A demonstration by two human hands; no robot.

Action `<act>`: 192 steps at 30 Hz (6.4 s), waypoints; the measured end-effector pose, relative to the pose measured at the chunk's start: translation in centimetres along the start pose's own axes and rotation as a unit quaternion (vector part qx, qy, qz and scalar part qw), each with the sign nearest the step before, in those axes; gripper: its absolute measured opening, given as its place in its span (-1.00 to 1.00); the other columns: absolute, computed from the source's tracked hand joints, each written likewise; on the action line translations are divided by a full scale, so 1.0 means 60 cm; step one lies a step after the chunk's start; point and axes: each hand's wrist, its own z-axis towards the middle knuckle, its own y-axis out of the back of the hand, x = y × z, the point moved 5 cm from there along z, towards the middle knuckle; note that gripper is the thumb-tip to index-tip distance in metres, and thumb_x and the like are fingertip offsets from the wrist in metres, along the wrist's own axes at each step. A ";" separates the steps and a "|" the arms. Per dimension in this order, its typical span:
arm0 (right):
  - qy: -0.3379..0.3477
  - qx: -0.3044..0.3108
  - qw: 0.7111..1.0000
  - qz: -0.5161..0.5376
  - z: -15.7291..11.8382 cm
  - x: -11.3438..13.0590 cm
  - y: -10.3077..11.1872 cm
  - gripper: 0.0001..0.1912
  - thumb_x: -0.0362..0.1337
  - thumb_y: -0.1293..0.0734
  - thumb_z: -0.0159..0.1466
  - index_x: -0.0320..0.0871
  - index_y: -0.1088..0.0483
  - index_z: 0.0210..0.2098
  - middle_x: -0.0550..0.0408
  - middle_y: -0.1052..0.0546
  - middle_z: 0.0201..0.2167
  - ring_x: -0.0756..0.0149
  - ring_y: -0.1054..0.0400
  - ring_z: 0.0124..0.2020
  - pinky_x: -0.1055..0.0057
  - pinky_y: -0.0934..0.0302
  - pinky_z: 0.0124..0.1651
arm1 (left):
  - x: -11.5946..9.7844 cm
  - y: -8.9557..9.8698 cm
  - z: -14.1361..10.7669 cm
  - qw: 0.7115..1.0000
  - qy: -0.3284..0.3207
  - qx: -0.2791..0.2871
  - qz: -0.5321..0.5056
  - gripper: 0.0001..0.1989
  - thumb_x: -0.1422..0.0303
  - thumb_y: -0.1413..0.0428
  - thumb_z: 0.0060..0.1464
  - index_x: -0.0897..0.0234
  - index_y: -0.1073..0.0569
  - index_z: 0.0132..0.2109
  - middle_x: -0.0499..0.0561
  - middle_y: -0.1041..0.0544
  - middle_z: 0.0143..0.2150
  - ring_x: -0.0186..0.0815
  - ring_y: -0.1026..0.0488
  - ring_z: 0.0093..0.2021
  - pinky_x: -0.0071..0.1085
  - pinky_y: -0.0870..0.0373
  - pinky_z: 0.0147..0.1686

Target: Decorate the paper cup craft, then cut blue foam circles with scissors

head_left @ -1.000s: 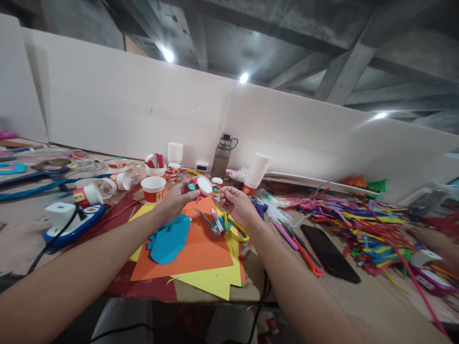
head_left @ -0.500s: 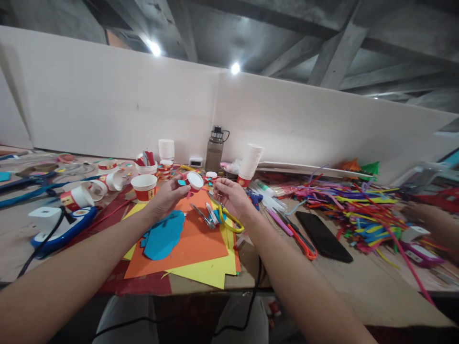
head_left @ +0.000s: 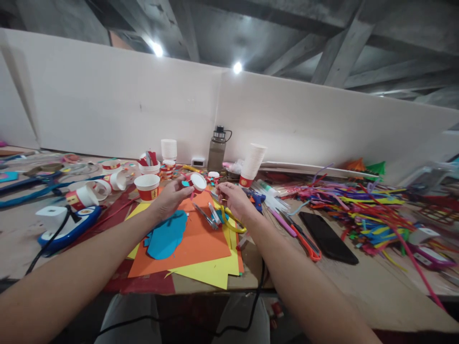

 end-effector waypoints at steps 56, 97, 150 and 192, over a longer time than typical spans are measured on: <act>0.175 0.073 0.931 -0.312 -0.029 0.033 -0.045 -0.22 -0.25 -0.47 0.02 -0.10 -0.12 0.17 -0.09 -0.41 0.09 0.16 -0.31 0.07 0.18 -0.17 0.05 | 0.007 -0.030 -0.011 0.995 0.029 0.084 -0.036 -0.49 0.37 -0.21 -0.01 0.30 -0.40 0.13 0.17 -0.53 0.02 -0.14 -0.47 -0.02 -0.24 -0.36 -0.02; 0.195 0.048 0.931 -0.305 -0.034 0.038 -0.046 -0.29 -0.26 -0.48 0.00 -0.07 -0.19 0.12 -0.01 -0.43 0.00 0.19 -0.32 0.02 0.23 -0.17 0.02 | 0.012 -0.024 -0.010 0.996 0.027 0.078 -0.031 -0.49 0.37 -0.22 -0.02 0.26 -0.39 0.12 0.14 -0.52 0.03 -0.18 -0.49 -0.05 -0.29 -0.36 -0.05; 0.208 0.044 0.922 -0.324 -0.037 0.043 -0.049 -0.29 -0.26 -0.46 0.02 -0.13 -0.17 0.13 -0.06 -0.41 0.04 0.20 -0.33 0.04 0.23 -0.20 0.02 | 0.013 -0.021 -0.010 0.997 0.031 0.072 -0.026 -0.53 0.35 -0.22 -0.02 0.27 -0.40 0.08 0.13 -0.53 0.01 -0.18 -0.49 -0.05 -0.30 -0.39 -0.08; 0.210 0.044 0.917 -0.337 -0.033 0.037 -0.047 -0.27 -0.22 -0.47 0.02 -0.11 -0.17 0.14 -0.06 -0.41 0.04 0.19 -0.33 0.03 0.22 -0.21 0.00 | 0.005 -0.028 -0.012 0.996 0.026 0.077 -0.026 -0.49 0.37 -0.22 -0.03 0.30 -0.40 0.12 0.16 -0.54 -0.01 -0.15 -0.48 -0.04 -0.23 -0.36 -0.02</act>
